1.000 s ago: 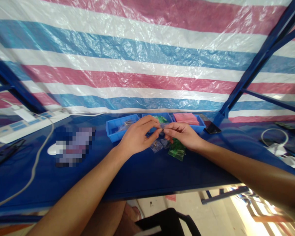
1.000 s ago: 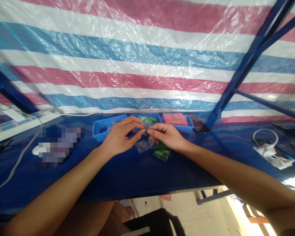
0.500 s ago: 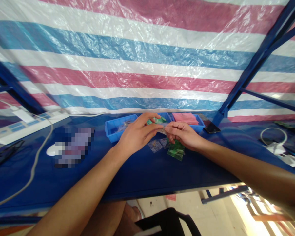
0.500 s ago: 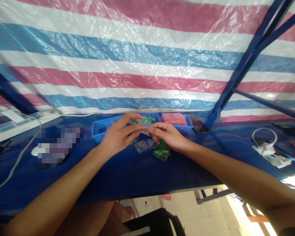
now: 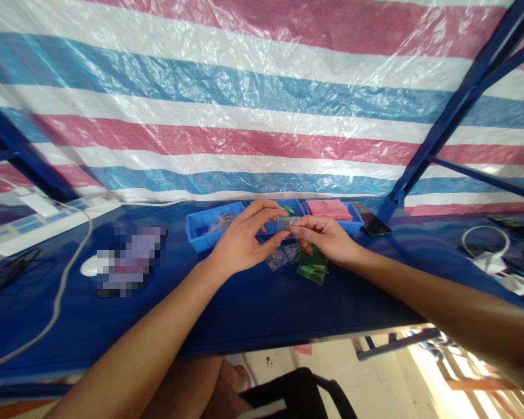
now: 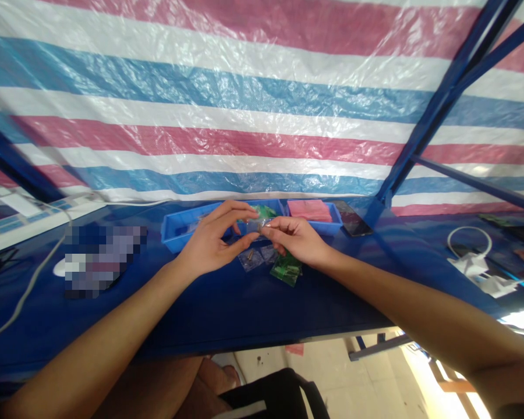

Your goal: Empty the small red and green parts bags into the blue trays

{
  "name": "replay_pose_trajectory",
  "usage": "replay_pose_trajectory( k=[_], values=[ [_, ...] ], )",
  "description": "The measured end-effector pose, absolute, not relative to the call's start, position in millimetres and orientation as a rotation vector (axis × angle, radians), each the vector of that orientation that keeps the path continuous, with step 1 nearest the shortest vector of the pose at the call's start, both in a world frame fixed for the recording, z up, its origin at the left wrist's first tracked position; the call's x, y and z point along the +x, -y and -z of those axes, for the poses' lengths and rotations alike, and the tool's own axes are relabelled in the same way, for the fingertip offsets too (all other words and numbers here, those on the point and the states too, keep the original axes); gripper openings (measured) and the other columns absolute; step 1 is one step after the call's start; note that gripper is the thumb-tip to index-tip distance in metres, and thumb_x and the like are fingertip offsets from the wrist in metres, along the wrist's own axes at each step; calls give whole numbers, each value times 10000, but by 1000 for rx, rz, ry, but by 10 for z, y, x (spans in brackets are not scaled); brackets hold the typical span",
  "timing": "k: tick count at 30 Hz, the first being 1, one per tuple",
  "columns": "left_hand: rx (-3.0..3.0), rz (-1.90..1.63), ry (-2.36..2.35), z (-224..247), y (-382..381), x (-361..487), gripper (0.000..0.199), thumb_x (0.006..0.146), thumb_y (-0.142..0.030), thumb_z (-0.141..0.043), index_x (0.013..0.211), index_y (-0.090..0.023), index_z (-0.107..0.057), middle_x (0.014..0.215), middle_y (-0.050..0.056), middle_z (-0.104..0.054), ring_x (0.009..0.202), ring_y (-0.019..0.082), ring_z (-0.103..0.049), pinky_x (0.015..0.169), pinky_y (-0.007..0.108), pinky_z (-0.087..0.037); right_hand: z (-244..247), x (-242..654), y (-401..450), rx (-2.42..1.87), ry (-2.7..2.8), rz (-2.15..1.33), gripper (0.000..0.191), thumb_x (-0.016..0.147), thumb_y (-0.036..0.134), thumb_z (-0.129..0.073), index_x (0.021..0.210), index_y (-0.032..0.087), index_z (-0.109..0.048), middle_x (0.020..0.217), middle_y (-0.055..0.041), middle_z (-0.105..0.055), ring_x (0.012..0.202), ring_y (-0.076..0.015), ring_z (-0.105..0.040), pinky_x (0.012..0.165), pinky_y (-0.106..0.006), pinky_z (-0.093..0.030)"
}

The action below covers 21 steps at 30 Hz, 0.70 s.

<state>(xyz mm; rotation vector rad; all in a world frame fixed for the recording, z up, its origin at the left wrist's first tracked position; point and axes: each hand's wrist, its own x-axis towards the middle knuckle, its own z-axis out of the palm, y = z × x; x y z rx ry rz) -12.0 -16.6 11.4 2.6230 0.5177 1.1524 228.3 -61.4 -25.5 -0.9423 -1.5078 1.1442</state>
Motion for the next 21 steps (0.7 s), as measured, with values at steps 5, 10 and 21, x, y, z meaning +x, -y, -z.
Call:
replay_pose_trajectory(
  k=[5, 10, 21],
  values=[
    [2752, -1160, -452, -90, 132, -137, 599, 917, -338, -853, 1464, -283, -614, 1513, 120, -569, 1278, 280, -649, 999, 416, -622, 254, 2298, 612, -864, 1372, -1272, 296, 918, 453, -827, 855, 194, -698, 553, 66, -522, 484, -95, -422, 501, -249, -341],
    [2855, -1181, -374, -89, 82, -160, 235, 1009, -222, -725, 1238, -272, -745, 1489, 108, -602, 1245, 257, -658, 992, 417, -604, 237, 2278, 619, -835, 1336, -1349, 325, 919, 441, -831, 803, 188, -663, 541, 75, -475, 470, -84, -381, 489, -249, -314],
    [2619, -1239, -469, -105, 92, -141, 110, 1032, -273, -699, 1096, -228, -777, 1314, 89, -697, 1149, 216, -694, 878, 321, -613, 257, 2262, 621, -820, 1477, -1144, 436, 965, 543, -782, 1254, 234, -675, 599, 87, -544, 471, -110, -450, 471, -257, -370]
  ],
)
